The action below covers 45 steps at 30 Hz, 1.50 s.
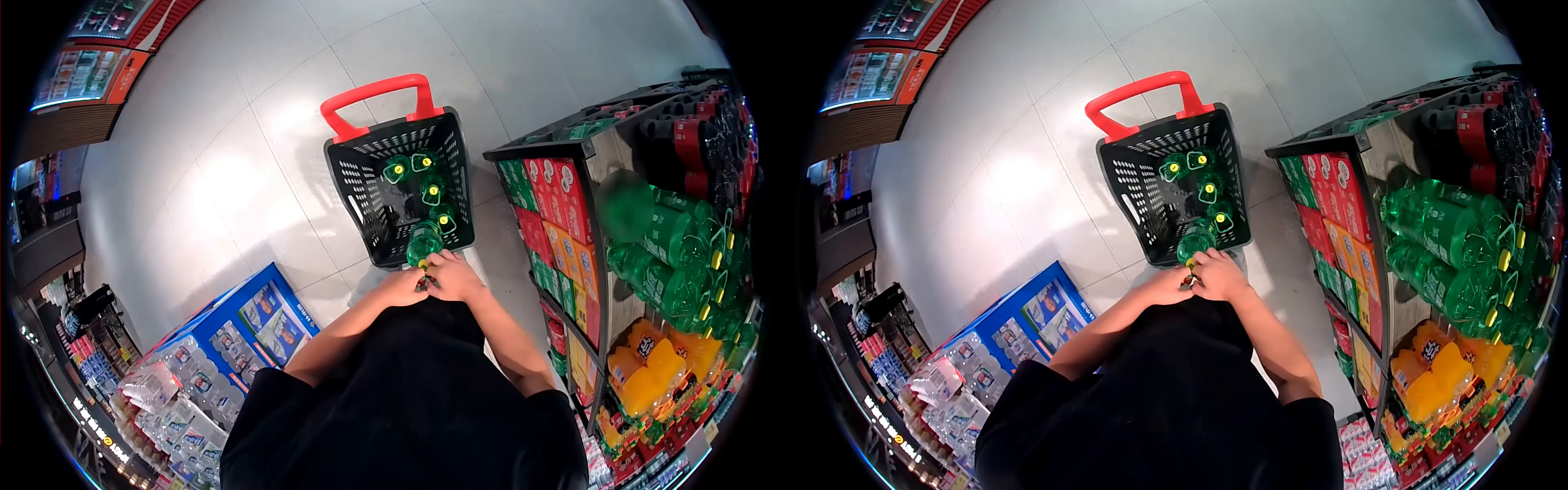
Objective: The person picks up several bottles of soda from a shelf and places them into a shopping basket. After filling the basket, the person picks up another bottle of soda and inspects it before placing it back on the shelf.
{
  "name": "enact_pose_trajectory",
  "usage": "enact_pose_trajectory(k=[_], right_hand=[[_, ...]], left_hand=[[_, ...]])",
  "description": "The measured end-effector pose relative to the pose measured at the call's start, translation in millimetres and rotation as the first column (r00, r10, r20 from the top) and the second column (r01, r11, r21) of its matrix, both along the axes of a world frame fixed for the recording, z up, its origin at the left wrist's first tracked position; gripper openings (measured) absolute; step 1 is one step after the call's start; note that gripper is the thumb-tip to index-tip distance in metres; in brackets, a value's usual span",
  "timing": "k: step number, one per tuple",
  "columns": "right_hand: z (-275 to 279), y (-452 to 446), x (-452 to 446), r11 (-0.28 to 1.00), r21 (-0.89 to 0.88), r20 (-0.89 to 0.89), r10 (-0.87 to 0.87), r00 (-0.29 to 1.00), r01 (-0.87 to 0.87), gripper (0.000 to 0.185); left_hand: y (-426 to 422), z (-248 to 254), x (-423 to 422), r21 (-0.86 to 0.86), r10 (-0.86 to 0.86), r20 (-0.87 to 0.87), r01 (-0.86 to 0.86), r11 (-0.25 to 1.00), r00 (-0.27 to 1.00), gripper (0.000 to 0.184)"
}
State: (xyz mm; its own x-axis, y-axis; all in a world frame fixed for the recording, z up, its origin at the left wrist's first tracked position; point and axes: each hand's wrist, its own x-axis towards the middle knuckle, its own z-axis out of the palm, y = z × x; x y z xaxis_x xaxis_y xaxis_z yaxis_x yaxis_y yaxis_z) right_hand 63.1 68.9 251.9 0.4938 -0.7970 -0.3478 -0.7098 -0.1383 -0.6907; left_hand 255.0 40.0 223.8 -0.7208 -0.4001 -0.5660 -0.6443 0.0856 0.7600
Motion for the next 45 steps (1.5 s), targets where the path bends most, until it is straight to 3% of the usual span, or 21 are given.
enact_pose_trajectory(k=[4,7,9,10,13,15,17,19,21,24,27,28,32,36,38,41,42,45], right_hand=[[-39,-11,19,0.984,0.158,-0.116,-0.059,0.991,0.077,0.03],[-77,-22,30,0.945,0.326,-0.216,0.042,0.975,0.032,0.028],[-118,-26,42,0.897,0.441,-0.241,0.129,0.962,-0.01,0.037],[-138,-27,50,0.895,0.444,-0.278,0.098,0.956,0.037,0.036],[-183,-45,67,0.848,0.518,-0.343,0.085,0.936,0.113,0.037],[-207,-61,69,0.807,0.571,-0.372,0.092,0.924,0.15,0.041],[-224,-69,70,0.768,0.614,-0.388,0.092,0.917,0.183,0.048],[-238,-76,69,0.711,0.671,-0.379,0.086,0.921,0.21,0.051],[-252,-88,66,0.682,0.703,-0.376,0.117,0.919,0.201,0.051],[-261,-103,61,0.713,0.67,-0.388,0.101,0.916,0.206,0.049],[-281,-113,54,0.737,0.627,-0.415,0.041,0.909,0.253,0.043],[-288,-115,51,0.773,0.587,-0.417,0.034,0.908,0.241,0.04],[-312,-123,48,0.825,0.501,-0.451,-0.009,0.892,0.262,0.04],[-318,-126,43,0.736,0.597,-0.413,-0.058,0.909,0.318,0.046],[-330,-113,44,0.751,0.567,-0.378,-0.128,0.917,0.338,0.047],[-319,-95,39,0.714,0.546,-0.331,-0.297,0.895,0.439,0.048],[-308,-89,36,0.7,0.535,-0.326,-0.346,0.88,0.473,0.049],[-285,-50,27,0.705,0.457,-0.288,-0.459,0.84,0.542,0.044]], left_hand=[[-14,-41,14,0.065,-0.078,0.054,0.074,0.995,0.996,0.037],[-12,-103,24,0.14,-0.069,0.074,0.059,0.988,0.995,0.04],[-12,-140,29,0.169,-0.095,0.126,0.073,0.983,0.987,0.041],[-20,-147,25,0.166,-0.16,0.256,0.12,0.979,0.953,0.044],[-42,-167,17,0.206,-0.09,0.455,-0.006,0.979,0.886,0.047],[-49,-198,25,0.122,-0.06,0.346,0.019,0.992,0.936,0.047],[-60,-222,29,0.062,-0.052,0.275,0.036,0.997,0.96,0.034],[-75,-236,26,0.113,-0.114,0.316,0.082,0.99,0.942,0.033],[-80,-245,21,0.066,-0.069,0.347,0.049,0.997,0.935,0.035],[-81,-267,18,0.033,0.04,0.29,-0.052,0.998,0.956,0.036],[-95,-287,8,0.046,0.025,0.35,-0.044,0.998,0.937,0.048],[-94,-308,10,0.034,0.028,0.309,-0.04,0.999,0.951,0.047],[-122,-308,-7,0.041,-0.003,0.401,-0.014,0.999,0.916,0.042],[-127,-325,-11,0.105,-0.039,0.368,0.0,0.995,0.929,0.04],[-125,-327,-9,0.157,-0.001,0.301,-0.048,0.986,0.954,0.038],[-120,-314,-1,0.101,0.107,0.248,-0.136,0.986,0.963,0.038],[-117,-305,4,0.059,0.203,0.148,-0.213,0.975,0.968,0.039],[-93,-301,26,0.103,0.265,0.223,-0.293,0.951,0.938,0.037]])
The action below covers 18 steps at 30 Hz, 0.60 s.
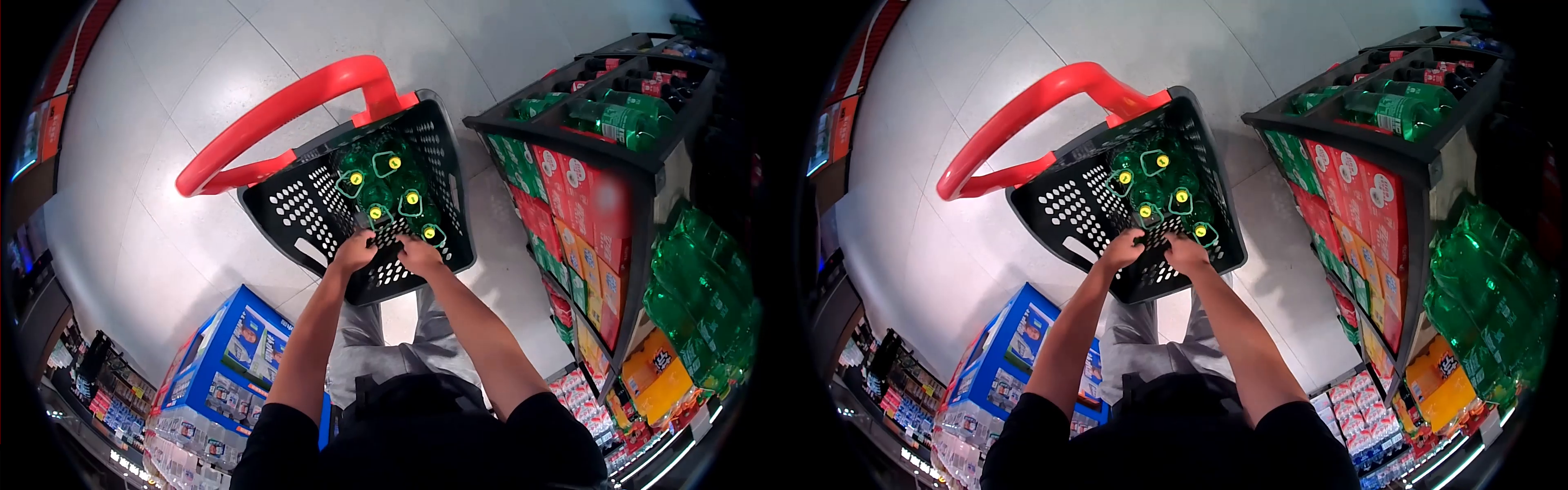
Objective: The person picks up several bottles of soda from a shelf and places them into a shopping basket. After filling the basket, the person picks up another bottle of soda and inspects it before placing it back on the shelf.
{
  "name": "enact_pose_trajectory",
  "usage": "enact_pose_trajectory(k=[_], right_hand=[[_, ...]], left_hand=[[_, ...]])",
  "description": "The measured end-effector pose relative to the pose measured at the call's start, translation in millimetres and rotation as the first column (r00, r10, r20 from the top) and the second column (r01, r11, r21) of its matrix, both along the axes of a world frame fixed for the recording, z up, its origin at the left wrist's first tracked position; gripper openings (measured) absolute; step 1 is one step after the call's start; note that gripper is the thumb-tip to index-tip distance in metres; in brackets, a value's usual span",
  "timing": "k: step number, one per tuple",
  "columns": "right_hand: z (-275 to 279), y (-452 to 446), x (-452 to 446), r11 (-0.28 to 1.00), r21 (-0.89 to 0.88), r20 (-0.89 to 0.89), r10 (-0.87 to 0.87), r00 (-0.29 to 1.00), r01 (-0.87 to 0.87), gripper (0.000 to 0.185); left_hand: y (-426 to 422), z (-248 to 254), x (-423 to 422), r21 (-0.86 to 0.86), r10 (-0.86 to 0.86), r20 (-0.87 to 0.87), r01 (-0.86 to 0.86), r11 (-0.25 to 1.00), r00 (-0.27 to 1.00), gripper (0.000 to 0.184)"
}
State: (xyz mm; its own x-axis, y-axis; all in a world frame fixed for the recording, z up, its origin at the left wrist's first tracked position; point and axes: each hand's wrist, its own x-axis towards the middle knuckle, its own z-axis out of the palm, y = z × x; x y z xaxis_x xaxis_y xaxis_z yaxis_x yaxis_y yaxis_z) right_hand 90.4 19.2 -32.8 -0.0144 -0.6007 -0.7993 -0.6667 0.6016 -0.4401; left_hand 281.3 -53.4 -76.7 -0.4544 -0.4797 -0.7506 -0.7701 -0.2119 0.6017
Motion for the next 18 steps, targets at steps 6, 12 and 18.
enact_pose_trajectory(k=[6,12,18], right_hand=[[49,102,-37,0.996,-0.02,-0.135,0.083,0.987,-0.086,0.028],[93,159,-77,0.96,0.271,-0.146,-0.033,0.989,0.073,0.026],[130,141,-96,0.994,0.006,-0.126,0.113,0.986,-0.113,0.029]], left_hand=[[53,54,64,-0.062,0.117,-0.072,-0.121,0.991,0.991,0.022],[184,108,148,-0.016,0.53,0.186,-0.536,0.844,0.827,0.028],[244,93,167,0.045,0.515,0.269,-0.545,0.837,0.814,0.026]])
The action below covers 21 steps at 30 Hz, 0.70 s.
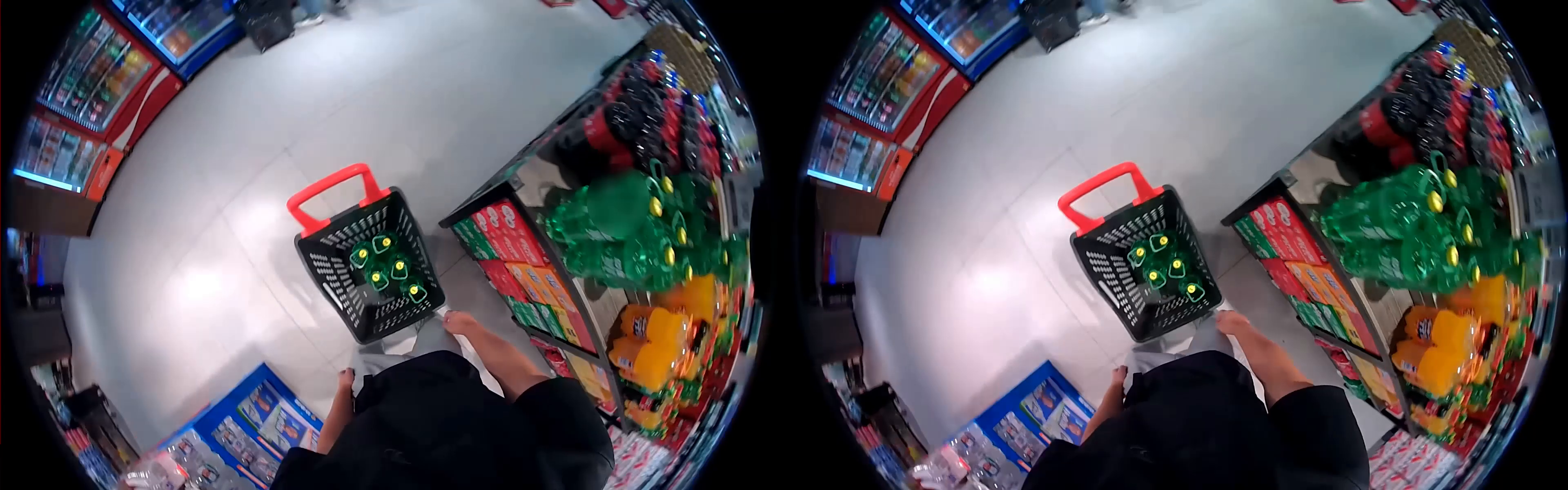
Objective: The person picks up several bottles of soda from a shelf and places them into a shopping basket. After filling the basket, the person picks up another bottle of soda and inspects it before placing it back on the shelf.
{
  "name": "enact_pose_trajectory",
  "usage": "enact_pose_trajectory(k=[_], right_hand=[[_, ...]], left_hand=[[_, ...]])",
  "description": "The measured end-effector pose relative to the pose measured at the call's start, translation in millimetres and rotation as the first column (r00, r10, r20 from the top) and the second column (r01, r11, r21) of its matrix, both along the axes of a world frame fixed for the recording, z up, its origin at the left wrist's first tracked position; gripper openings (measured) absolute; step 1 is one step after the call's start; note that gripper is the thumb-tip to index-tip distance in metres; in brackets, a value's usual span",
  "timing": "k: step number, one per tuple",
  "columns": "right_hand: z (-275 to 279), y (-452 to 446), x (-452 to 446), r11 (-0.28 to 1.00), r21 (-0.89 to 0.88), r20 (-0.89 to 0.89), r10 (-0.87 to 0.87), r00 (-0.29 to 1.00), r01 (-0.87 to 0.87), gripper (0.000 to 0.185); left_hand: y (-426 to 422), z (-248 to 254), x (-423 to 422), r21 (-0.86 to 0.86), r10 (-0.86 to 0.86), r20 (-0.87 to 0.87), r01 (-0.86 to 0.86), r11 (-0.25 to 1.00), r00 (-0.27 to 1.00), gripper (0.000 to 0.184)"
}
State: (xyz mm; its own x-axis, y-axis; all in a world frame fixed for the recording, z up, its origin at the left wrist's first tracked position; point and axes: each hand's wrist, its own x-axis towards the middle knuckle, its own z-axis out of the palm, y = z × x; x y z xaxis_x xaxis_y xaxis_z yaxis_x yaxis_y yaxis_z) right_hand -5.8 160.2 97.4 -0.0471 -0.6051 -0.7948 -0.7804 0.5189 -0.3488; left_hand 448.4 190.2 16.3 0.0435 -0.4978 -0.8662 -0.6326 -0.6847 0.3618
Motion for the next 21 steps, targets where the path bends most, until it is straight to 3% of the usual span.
enact_pose_trajectory(k=[1,3,4,6,7,8,10,13,15,17,18,19,21], right_hand=[[17,-5,5,0.999,-0.016,-0.027,-0.047,0.999,0.046,0.03],[15,-13,7,0.991,-0.081,-0.014,-0.105,0.994,0.103,0.031],[18,-4,18,0.98,-0.117,-0.009,-0.161,0.987,0.159,0.031],[25,11,44,0.924,-0.158,-0.021,-0.355,0.935,0.347,0.031],[29,17,59,0.886,-0.173,-0.025,-0.441,0.897,0.431,0.032],[73,22,86,0.94,-0.061,-0.233,-0.339,0.912,0.334,0.041],[88,54,134,0.997,0.067,-0.394,0.057,0.917,-0.033,0.046],[44,98,184,0.997,0.04,-0.345,-0.054,0.937,0.072,0.045],[50,118,195,0.996,0.043,-0.27,-0.062,0.961,0.076,0.044],[66,132,183,0.967,0.091,-0.115,-0.228,0.967,0.238,0.043],[74,140,175,0.944,0.116,-0.036,-0.308,0.951,0.31,0.043],[43,159,176,0.876,0.07,-0.091,-0.471,0.877,0.478,0.04],[17,200,175,0.851,0.061,-0.111,-0.513,0.851,0.521,0.042]], left_hand=[[-20,19,-4,-0.007,-0.114,0.029,0.114,0.993,0.993,0.025],[-33,5,0,-0.325,-0.408,-0.185,0.336,0.884,0.894,0.024],[-41,1,11,-0.488,-0.579,-0.251,0.415,0.768,0.775,0.025],[-94,48,-4,-0.131,-0.582,-0.341,0.576,0.807,0.738,0.02],[-111,49,0,-0.238,-0.652,-0.267,0.607,0.759,0.71,0.019],[-124,42,8,-0.337,-0.703,-0.193,0.627,0.703,0.685,0.018],[-142,26,24,-0.493,-0.503,-0.251,0.338,0.802,0.827,0.017],[-162,83,36,-0.139,-0.138,-0.263,0.104,0.985,0.955,0.021],[-160,86,57,0.005,-0.169,-0.156,0.171,0.985,0.973,0.021],[-151,64,83,0.182,-0.49,-0.011,0.484,0.856,0.871,0.019],[-143,70,87,0.287,-0.652,0.044,0.616,0.734,0.757,0.019],[-131,80,90,0.31,-0.785,0.07,0.735,0.603,0.615,0.028],[-112,81,87,0.279,-0.912,-0.022,0.879,0.388,0.409,0.03]])
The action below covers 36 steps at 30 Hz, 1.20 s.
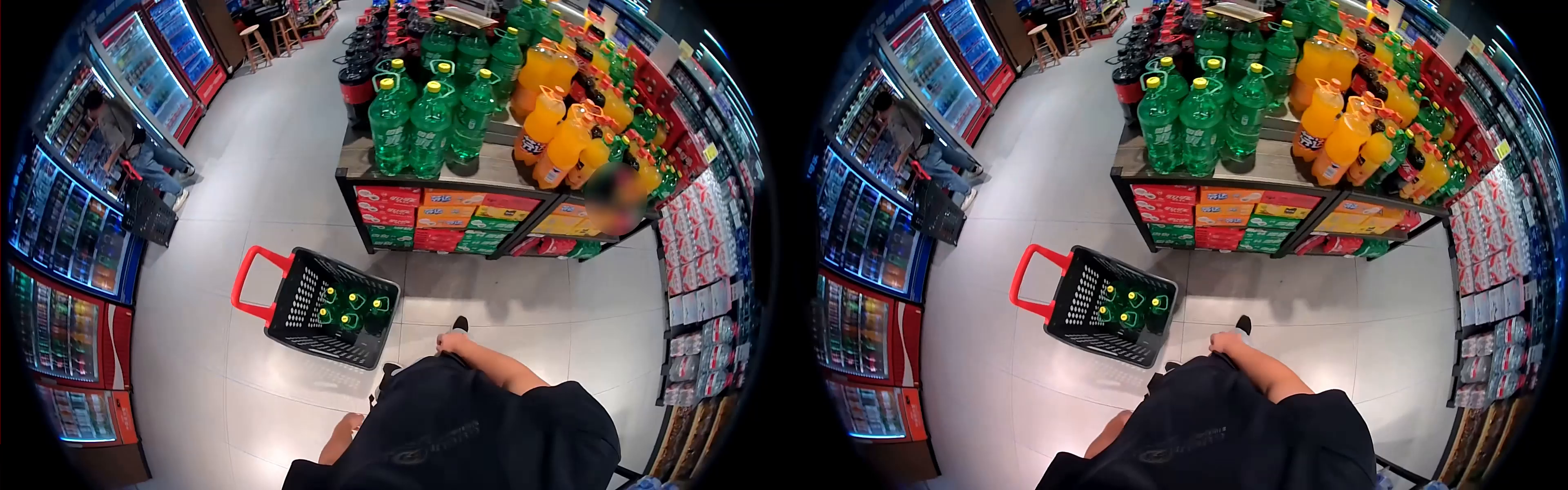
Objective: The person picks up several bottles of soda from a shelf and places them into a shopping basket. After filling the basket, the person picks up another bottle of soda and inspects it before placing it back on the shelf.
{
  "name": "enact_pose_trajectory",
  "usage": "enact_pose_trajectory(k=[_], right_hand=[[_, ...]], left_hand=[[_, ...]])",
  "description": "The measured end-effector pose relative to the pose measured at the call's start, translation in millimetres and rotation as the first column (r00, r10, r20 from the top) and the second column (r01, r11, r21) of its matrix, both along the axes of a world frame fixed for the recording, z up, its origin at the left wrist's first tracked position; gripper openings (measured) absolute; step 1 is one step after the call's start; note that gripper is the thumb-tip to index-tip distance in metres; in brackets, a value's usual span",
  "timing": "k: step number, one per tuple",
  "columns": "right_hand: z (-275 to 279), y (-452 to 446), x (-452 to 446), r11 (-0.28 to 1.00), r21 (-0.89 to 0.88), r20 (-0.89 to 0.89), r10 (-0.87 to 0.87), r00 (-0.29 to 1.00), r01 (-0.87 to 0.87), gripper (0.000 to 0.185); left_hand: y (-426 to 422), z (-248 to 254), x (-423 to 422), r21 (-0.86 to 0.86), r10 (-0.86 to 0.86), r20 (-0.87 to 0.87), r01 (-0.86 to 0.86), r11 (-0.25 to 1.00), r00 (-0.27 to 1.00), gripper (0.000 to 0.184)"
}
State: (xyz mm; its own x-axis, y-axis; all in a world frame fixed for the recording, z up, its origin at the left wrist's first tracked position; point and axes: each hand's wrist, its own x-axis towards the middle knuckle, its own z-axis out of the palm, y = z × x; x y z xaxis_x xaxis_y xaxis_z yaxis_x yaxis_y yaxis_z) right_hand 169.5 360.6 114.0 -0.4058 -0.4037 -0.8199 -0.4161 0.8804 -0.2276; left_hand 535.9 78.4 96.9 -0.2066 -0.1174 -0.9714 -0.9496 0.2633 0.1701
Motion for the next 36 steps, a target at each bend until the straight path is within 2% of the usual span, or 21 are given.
enact_pose_trajectory(k=[4,7,11,12,13,14,16,18,19,21,22,23,24,25,26,28,29,30,33,35,36], right_hand=[[34,53,-10,0.996,0.023,0.04,0.081,0.996,-0.082,0.044],[57,79,-40,0.999,-0.01,0.271,0.039,0.962,-0.038,0.048],[-45,151,-73,0.922,-0.327,0.412,-0.056,0.91,0.205,0.039],[-3,169,-77,0.865,-0.377,0.324,-0.212,0.922,0.332,0.034],[1,184,-84,0.81,-0.388,0.281,-0.351,0.893,0.44,0.032],[-2,207,-86,0.74,-0.403,0.24,-0.483,0.842,0.539,0.031],[-17,268,-81,0.634,-0.44,0.085,-0.676,0.732,0.636,0.027],[-70,352,-65,0.521,-0.464,-0.05,-0.823,0.566,0.716,0.019],[-63,377,-58,0.37,-0.278,0.185,-0.885,0.427,0.886,0.015],[-30,402,-33,0.116,-0.077,0.202,-0.971,0.13,0.99,0.022],[-43,424,-19,0.185,-0.022,0.194,-0.963,0.186,0.983,0.022],[-46,438,-8,0.209,0.053,0.189,-0.962,0.196,0.976,0.022],[-109,477,21,0.538,-0.08,0.231,-0.809,0.541,0.839,0.022],[-51,452,14,0.178,0.146,0.195,-0.97,0.148,0.973,0.019],[-34,443,20,0.154,0.191,0.199,-0.973,0.115,0.969,0.02],[-26,427,27,0.213,0.165,0.252,-0.953,0.167,0.963,0.021],[-29,420,28,0.232,0.148,0.271,-0.944,0.187,0.961,0.021],[-31,407,22,0.241,0.135,0.284,-0.939,0.196,0.961,0.022],[-30,370,-7,0.266,0.06,0.295,-0.926,0.237,0.962,0.023],[-29,344,-37,0.279,-0.017,0.287,-0.919,0.272,0.96,0.024],[-29,332,-54,0.285,-0.067,0.273,-0.917,0.292,0.956,0.025]], left_hand=[[37,-6,-45,0.052,-0.236,-0.156,0.246,0.968,0.959,0.034],[58,-14,-110,0.024,-0.381,-0.252,0.4,0.916,0.889,0.038],[80,-46,-216,-0.156,-0.602,-0.37,0.591,0.791,0.708,0.042],[93,-52,-249,-0.198,-0.565,-0.296,0.529,0.825,0.77,0.053],[108,-27,-286,-0.237,-0.597,-0.294,0.548,0.802,0.747,0.05],[127,-21,-315,-0.326,-0.446,-0.372,0.335,0.884,0.814,0.045],[157,-19,-378,-0.339,-0.464,-0.548,0.323,0.884,0.696,0.038],[210,43,-454,-0.052,-0.161,-0.668,0.17,0.984,0.727,0.028],[223,52,-474,0.084,-0.039,-0.7,0.136,0.987,0.713,0.022],[245,122,-514,0.197,0.124,-0.688,0.019,0.98,0.715,0.019],[247,152,-533,0.265,0.202,-0.659,-0.027,0.964,0.725,0.019],[243,157,-551,0.35,0.308,-0.702,-0.066,0.935,0.642,0.019],[236,183,-568,0.38,0.366,-0.716,-0.108,0.919,0.595,0.023],[225,204,-584,0.372,0.388,-0.777,-0.137,0.918,0.496,0.024],[210,223,-603,0.374,0.416,-0.827,-0.182,0.909,0.379,0.022],[175,263,-638,0.316,0.351,-0.93,-0.259,0.913,0.105,0.023],[154,277,-658,0.255,0.245,-0.967,-0.28,0.926,-0.072,0.027],[138,300,-675,0.16,0.115,-0.984,-0.387,0.908,-0.137,0.03],[89,350,-722,0.006,-0.145,-0.965,-0.573,0.819,-0.218,0.039],[75,383,-743,-0.054,-0.211,-0.961,-0.628,0.777,-0.178,0.043],[71,395,-751,-0.163,-0.352,-0.923,-0.671,0.724,-0.156,0.047]])
